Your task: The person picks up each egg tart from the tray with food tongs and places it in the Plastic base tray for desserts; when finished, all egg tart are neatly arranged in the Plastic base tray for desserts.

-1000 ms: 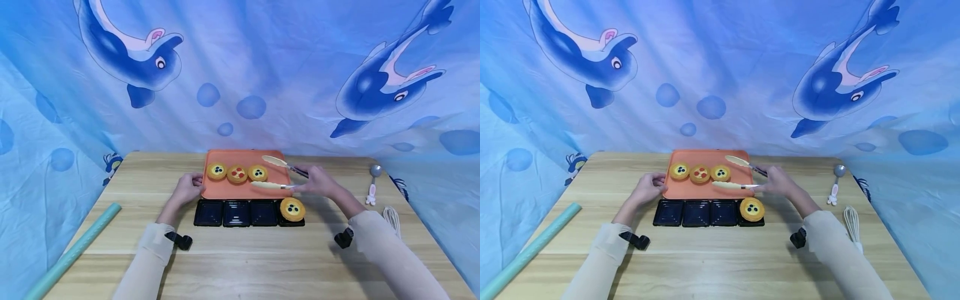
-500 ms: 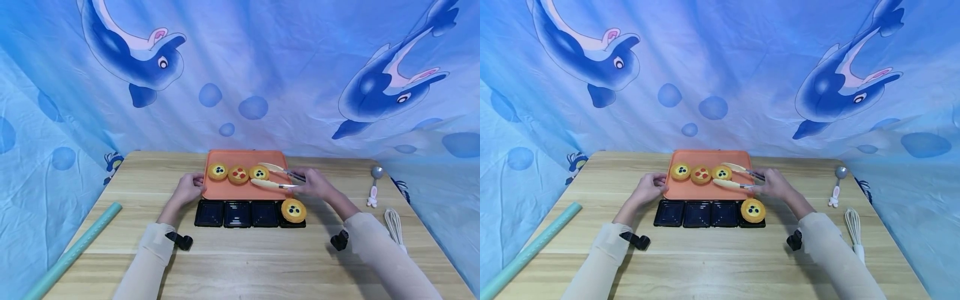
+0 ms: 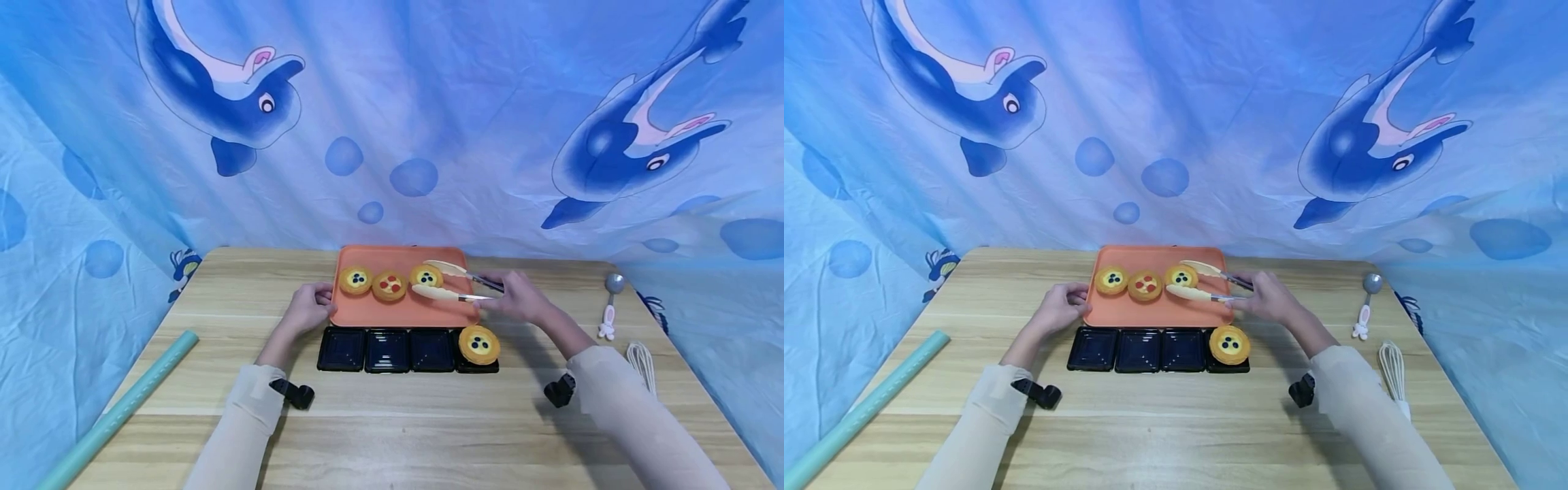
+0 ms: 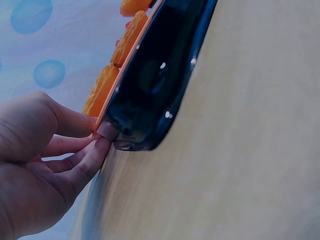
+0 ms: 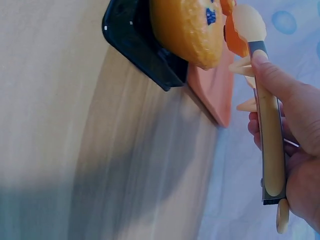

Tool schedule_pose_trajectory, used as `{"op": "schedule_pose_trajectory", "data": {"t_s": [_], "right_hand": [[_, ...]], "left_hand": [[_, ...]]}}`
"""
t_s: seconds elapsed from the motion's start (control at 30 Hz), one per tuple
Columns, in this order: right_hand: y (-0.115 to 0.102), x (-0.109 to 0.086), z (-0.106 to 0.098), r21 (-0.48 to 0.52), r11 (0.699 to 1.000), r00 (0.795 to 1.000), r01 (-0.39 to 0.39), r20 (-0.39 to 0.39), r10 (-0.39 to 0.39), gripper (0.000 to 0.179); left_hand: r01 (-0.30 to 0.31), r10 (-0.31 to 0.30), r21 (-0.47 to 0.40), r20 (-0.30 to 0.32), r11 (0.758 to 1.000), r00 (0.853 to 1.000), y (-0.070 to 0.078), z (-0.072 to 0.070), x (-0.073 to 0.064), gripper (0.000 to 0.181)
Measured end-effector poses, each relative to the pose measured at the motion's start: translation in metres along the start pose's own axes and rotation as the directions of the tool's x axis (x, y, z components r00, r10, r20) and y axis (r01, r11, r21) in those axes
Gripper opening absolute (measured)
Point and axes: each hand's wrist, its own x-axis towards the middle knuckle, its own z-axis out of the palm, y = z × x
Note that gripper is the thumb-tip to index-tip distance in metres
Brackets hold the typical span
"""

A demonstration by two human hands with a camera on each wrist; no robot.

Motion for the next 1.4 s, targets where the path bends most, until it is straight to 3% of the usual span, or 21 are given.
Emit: {"op": "schedule_pose_trajectory", "data": {"t_s": [0.37,0.77,1.1,1.4], "right_hand": [[-0.017,-0.014,-0.016,-0.058,0.996,0.998,0.068,0.000,-0.068,0.066],[-0.033,-0.052,-0.026,-0.106,0.989,0.995,0.098,0.041,-0.094,0.065],[-0.045,-0.074,-0.028,-0.148,0.981,0.992,0.124,0.054,-0.118,0.066],[-0.047,-0.080,-0.020,-0.157,0.977,0.987,0.147,0.088,-0.134,0.065]], "left_hand": [[-0.011,0.011,0.005,0.001,1.000,1.000,-0.002,0.000,0.000,0.046],[-0.004,0.004,-0.008,0.008,1.000,1.000,-0.001,0.001,0.001,0.046],[0.000,0.000,-0.003,0.014,1.000,1.000,-0.001,-0.001,0.000,0.046],[-0.004,0.004,0.001,0.012,1.000,1.000,-0.002,-0.001,0.001,0.046]]}}
